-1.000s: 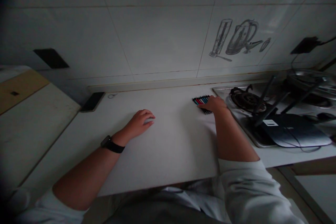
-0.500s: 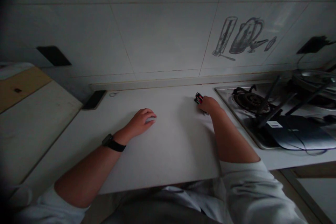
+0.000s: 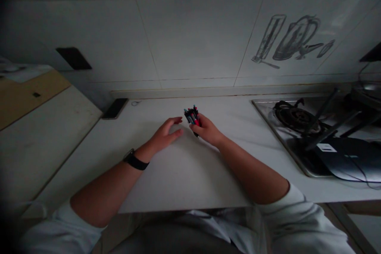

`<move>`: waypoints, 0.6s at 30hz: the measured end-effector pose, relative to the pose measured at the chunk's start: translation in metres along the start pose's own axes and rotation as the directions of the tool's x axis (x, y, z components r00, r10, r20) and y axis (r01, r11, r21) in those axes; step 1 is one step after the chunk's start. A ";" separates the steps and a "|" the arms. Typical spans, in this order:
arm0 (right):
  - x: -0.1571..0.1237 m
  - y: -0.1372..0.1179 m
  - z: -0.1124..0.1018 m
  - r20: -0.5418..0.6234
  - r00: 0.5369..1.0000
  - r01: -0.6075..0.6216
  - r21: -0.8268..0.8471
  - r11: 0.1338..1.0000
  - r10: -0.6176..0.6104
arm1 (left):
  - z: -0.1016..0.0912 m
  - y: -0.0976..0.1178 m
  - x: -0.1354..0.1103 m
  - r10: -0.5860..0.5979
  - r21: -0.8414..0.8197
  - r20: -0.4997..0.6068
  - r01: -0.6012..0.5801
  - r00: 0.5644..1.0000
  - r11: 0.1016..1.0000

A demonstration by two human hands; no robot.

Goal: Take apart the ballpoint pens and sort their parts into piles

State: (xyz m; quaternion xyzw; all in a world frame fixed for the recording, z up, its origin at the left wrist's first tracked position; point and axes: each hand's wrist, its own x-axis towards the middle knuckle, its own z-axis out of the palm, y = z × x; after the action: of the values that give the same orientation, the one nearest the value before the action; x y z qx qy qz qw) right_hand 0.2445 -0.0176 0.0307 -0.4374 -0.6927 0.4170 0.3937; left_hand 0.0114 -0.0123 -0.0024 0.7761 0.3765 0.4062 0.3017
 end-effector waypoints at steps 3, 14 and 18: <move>-0.005 -0.003 0.030 0.058 0.994 0.087 0.130 0.988 -0.095 | 0.001 0.011 -0.001 0.056 -0.133 -0.036 -0.060 0.998 0.989; -0.005 0.021 0.046 0.284 0.935 0.230 -0.033 0.973 -0.211 | 0.001 0.038 -0.007 0.111 -0.059 0.017 -0.110 0.994 0.992; -0.006 0.020 0.043 0.267 0.946 0.225 -0.133 0.965 -0.183 | -0.001 0.043 -0.006 0.006 -0.169 0.055 0.003 0.998 0.986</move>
State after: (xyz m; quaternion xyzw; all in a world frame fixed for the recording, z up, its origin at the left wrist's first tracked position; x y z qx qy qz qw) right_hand 0.2126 -0.0278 -0.0040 -0.3371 -0.8103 0.3684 0.3068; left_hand 0.0230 -0.0400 0.0284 0.7589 0.3315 0.4150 0.3766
